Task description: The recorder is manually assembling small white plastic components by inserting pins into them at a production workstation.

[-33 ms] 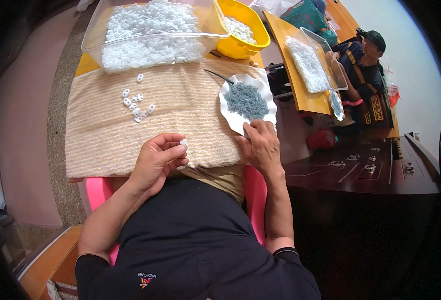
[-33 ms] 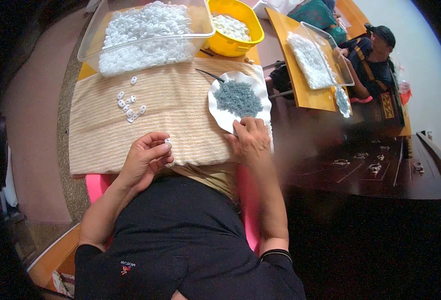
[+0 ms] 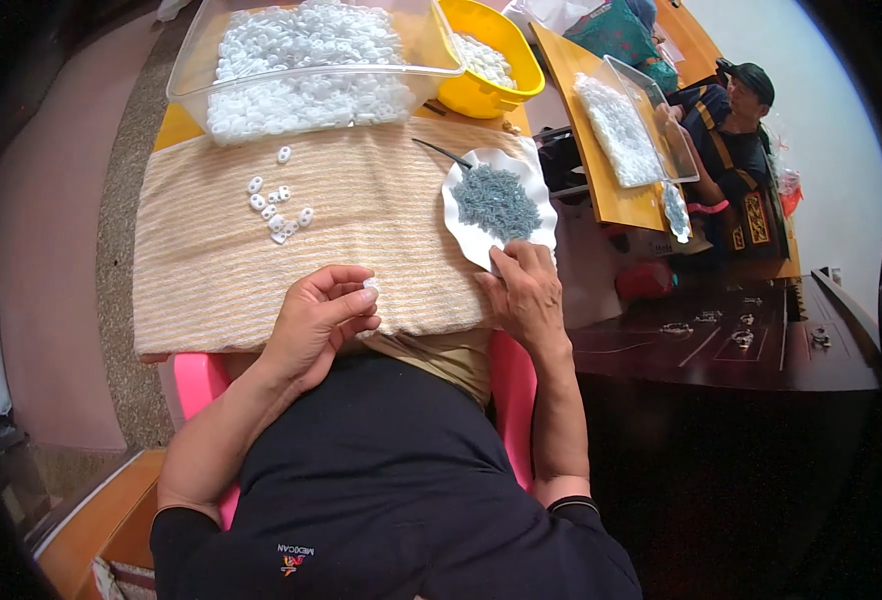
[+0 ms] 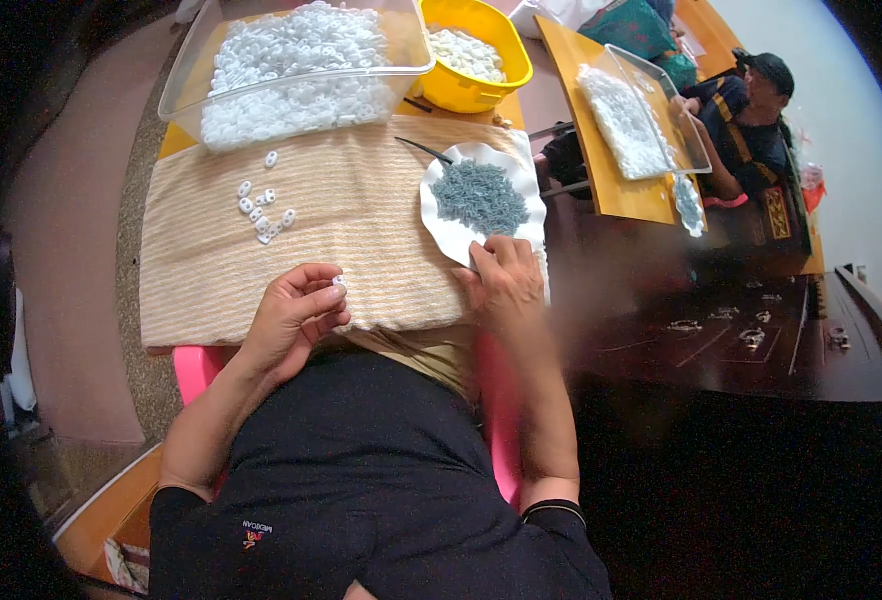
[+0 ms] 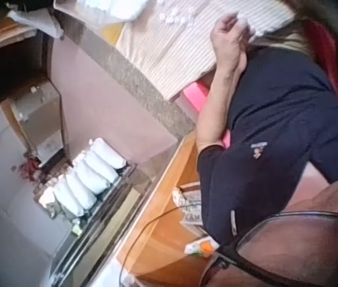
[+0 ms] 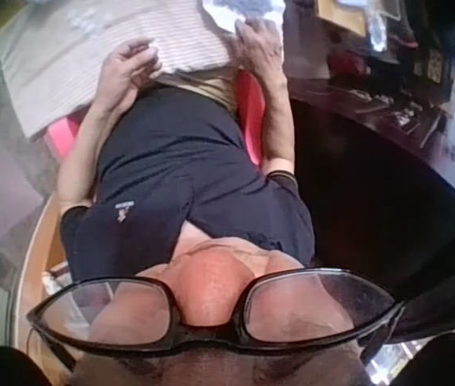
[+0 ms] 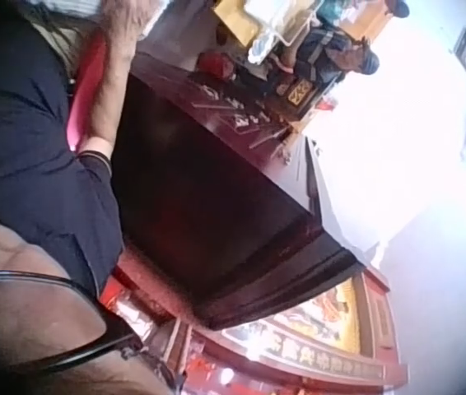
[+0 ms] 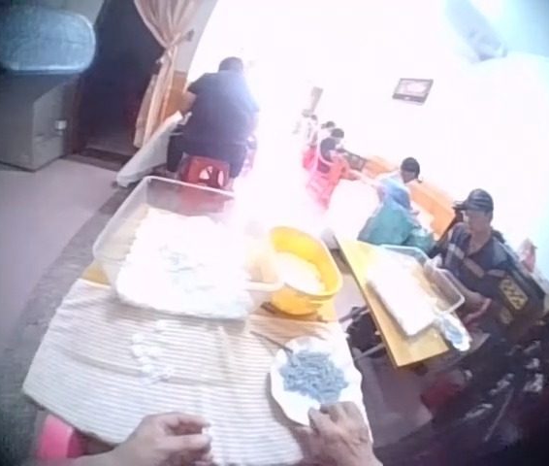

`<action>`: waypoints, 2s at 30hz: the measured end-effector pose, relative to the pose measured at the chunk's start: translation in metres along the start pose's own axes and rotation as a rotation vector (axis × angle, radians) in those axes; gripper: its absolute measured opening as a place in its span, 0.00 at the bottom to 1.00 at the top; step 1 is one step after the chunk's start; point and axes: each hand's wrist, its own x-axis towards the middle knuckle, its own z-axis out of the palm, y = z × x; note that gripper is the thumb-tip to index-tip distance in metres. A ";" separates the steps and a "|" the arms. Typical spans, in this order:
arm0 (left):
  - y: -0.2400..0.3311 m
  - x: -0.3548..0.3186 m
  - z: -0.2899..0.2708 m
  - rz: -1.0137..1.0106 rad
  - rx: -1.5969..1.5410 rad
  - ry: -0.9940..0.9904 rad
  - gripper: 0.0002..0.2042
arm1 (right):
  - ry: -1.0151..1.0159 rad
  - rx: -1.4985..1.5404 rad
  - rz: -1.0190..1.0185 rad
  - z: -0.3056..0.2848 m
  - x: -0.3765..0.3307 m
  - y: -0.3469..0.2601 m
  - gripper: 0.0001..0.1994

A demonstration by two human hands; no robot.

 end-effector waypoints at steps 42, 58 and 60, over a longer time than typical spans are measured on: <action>-0.001 0.002 0.001 -0.001 0.017 -0.007 0.10 | 0.113 -0.104 -0.107 0.008 -0.012 0.006 0.14; -0.002 0.002 -0.004 0.012 -0.029 -0.028 0.10 | 0.176 -0.083 -0.126 0.007 -0.021 -0.005 0.14; -0.002 0.002 -0.004 0.014 -0.027 -0.031 0.10 | 0.232 -0.070 -0.154 0.006 -0.021 -0.005 0.11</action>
